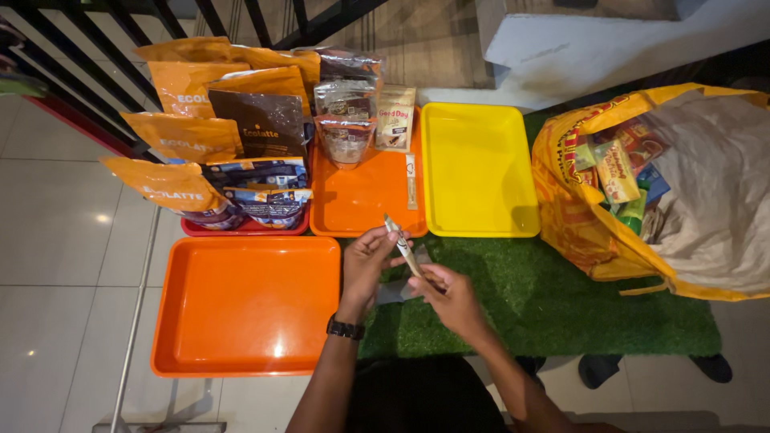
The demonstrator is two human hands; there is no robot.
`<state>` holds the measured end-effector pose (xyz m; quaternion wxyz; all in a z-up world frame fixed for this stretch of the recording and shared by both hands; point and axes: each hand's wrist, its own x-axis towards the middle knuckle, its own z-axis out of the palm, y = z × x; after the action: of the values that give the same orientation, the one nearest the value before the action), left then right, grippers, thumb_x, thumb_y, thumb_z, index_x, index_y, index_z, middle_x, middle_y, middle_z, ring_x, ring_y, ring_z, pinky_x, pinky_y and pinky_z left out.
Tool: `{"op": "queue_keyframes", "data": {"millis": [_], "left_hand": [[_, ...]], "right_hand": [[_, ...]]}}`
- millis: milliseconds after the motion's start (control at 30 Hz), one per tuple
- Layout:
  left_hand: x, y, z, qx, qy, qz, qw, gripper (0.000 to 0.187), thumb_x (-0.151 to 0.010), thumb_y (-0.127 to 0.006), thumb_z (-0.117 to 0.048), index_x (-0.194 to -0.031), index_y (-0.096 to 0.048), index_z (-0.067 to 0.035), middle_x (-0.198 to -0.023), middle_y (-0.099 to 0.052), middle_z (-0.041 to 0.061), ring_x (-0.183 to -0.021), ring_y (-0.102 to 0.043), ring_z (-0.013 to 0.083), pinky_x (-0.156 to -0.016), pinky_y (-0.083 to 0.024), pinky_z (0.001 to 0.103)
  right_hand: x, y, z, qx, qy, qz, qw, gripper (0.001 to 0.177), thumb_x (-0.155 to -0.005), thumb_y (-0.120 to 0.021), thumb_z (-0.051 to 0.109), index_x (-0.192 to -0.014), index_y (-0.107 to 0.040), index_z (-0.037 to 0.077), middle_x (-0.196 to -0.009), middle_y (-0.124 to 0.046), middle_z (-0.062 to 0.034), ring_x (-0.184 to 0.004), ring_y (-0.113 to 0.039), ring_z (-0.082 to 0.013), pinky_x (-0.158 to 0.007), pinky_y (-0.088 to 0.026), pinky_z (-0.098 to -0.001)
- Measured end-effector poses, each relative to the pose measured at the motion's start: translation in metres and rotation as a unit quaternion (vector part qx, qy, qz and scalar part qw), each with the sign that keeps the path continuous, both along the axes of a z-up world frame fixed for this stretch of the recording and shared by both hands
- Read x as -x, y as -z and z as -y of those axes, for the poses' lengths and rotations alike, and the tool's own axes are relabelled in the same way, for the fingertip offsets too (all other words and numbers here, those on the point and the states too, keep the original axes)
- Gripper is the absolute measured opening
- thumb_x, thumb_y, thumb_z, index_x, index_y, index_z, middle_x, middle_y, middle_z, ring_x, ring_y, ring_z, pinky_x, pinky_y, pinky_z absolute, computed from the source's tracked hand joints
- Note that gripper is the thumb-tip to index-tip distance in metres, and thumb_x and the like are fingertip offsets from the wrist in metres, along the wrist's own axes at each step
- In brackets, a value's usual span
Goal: The person takes small snack packets from a large yellow bag, wipes them with a grey cloth, and places them into an orange tray. The person repeats this process for several items.
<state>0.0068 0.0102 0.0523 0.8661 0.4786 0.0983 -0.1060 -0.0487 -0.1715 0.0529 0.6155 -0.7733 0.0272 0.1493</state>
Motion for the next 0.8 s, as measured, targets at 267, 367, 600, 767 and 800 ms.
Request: {"op": "queue_keyframes", "data": {"millis": [267, 367, 600, 767, 800], "left_hand": [[-0.008, 0.009, 0.006, -0.008, -0.009, 0.006, 1.000, 0.023, -0.097, -0.069, -0.019, -0.111, -0.072, -0.001, -0.104, -0.078, 0.011, -0.094, -0.076, 0.0200, -0.080, -0.063, 0.038], [-0.010, 0.013, 0.012, 0.002, -0.017, 0.007, 1.000, 0.025, -0.097, -0.070, -0.020, -0.113, -0.072, -0.001, -0.104, -0.078, 0.011, -0.094, -0.075, 0.0203, -0.079, -0.063, 0.038], [-0.008, 0.025, 0.032, 0.042, -0.019, -0.033, 0.998, 0.028, -0.095, -0.068, -0.018, -0.118, -0.068, -0.002, -0.108, -0.078, 0.011, -0.096, -0.075, 0.0172, -0.083, -0.062, 0.033], [-0.010, 0.046, 0.037, -0.016, 0.000, -0.016, 1.000, 0.031, -0.095, -0.071, -0.013, -0.122, -0.069, 0.004, -0.110, -0.078, 0.012, -0.092, -0.072, 0.0159, -0.079, -0.060, 0.030], [-0.014, 0.052, 0.036, -0.026, 0.002, -0.031, 0.999, 0.033, -0.094, -0.071, -0.013, -0.122, -0.068, 0.003, -0.109, -0.077, 0.011, -0.091, -0.073, 0.0155, -0.076, -0.060, 0.031]], "right_hand": [[-0.008, 0.017, 0.005, -0.055, 0.007, 0.004, 0.998, 0.036, -0.095, -0.070, 0.021, -0.123, -0.069, -0.001, -0.098, -0.079, -0.0079, -0.083, -0.076, -0.0134, -0.071, -0.059, -0.0253], [-0.009, 0.021, 0.011, -0.044, 0.015, -0.018, 0.999, 0.034, -0.094, -0.071, 0.020, -0.122, -0.070, -0.001, -0.095, -0.079, -0.0074, -0.081, -0.075, -0.0126, -0.071, -0.058, -0.0254], [-0.021, 0.029, 0.012, -0.047, 0.046, 0.001, 0.998, 0.032, -0.093, -0.072, 0.017, -0.120, -0.071, -0.001, -0.093, -0.078, -0.0058, -0.077, -0.073, -0.0118, -0.066, -0.056, -0.0254], [-0.030, 0.022, 0.006, 0.038, 0.060, 0.074, 0.995, 0.029, -0.094, -0.070, 0.017, -0.118, -0.074, 0.000, -0.085, -0.081, -0.0054, -0.072, -0.072, -0.0092, -0.061, -0.056, -0.0238], [-0.033, 0.022, 0.004, 0.071, 0.056, 0.065, 0.994, 0.030, -0.093, -0.072, 0.018, -0.118, -0.074, 0.001, -0.081, -0.079, -0.0072, -0.067, -0.068, -0.0115, -0.058, -0.052, -0.0264]]}}
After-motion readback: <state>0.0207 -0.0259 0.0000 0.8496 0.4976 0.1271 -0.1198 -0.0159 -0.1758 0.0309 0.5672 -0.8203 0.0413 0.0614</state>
